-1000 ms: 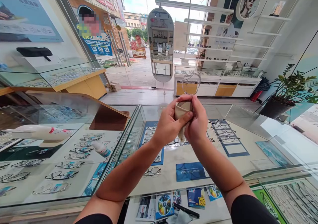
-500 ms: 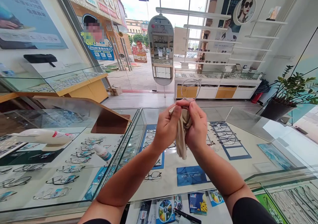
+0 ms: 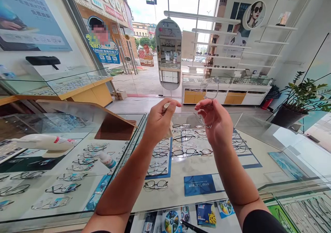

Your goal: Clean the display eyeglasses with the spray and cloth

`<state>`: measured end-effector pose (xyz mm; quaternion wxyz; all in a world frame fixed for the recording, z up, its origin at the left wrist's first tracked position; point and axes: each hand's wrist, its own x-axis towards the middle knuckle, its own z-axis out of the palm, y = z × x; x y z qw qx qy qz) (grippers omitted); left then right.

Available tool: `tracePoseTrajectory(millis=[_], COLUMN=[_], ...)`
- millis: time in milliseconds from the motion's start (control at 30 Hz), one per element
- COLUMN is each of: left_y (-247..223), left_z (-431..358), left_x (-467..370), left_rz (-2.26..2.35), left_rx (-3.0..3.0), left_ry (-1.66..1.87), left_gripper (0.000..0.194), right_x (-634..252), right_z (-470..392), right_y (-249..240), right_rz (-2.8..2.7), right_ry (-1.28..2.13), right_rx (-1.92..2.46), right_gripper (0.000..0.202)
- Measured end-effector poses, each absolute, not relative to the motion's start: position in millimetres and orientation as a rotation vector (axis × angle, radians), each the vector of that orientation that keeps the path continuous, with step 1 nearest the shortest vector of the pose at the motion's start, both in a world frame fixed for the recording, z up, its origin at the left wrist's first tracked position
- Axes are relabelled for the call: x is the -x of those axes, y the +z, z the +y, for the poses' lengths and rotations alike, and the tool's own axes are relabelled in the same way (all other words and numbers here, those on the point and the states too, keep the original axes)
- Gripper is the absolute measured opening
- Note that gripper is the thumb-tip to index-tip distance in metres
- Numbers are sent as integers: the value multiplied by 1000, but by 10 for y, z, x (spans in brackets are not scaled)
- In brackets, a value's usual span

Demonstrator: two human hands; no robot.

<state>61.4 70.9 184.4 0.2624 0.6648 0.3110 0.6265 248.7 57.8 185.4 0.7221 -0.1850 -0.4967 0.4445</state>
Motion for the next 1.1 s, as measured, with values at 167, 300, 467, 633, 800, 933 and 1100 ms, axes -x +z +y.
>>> tracePoseTrajectory(millis=[167,300,467,633,800,933,1100], left_y=[1944,1973,1999,2011,2032,2045,2040], left_z=[587,597,634,609,585,565,555], left_x=[-576,-474,-372,-328,-291,-304,-306], left_rz=[849,804,812,821,764,679,677], left_rx=[-1917,-2137,-2552,-2703,-2809,-2817,-2728], left_ry=[1866,1909,1826,1787,1748,1810,1954], left_gripper=[40,51,89,72,64,58,62], right_x=[-2557,-2693,-2827,-2864,-2886,-2884,-2879], right_z=[607,616,584,545,533,459,358], right_y=[1865,1887,1954,2026,2039,2019,2003], right_rz=[-1252,-1599,-1855,-1946,-1960,-1918,-1684], right_ry=[1049,1124,1085,1060,1060,910,592], right_rx=[440,454,502,508,510,573,569], right_gripper=[38,42,48,50,51,45,25])
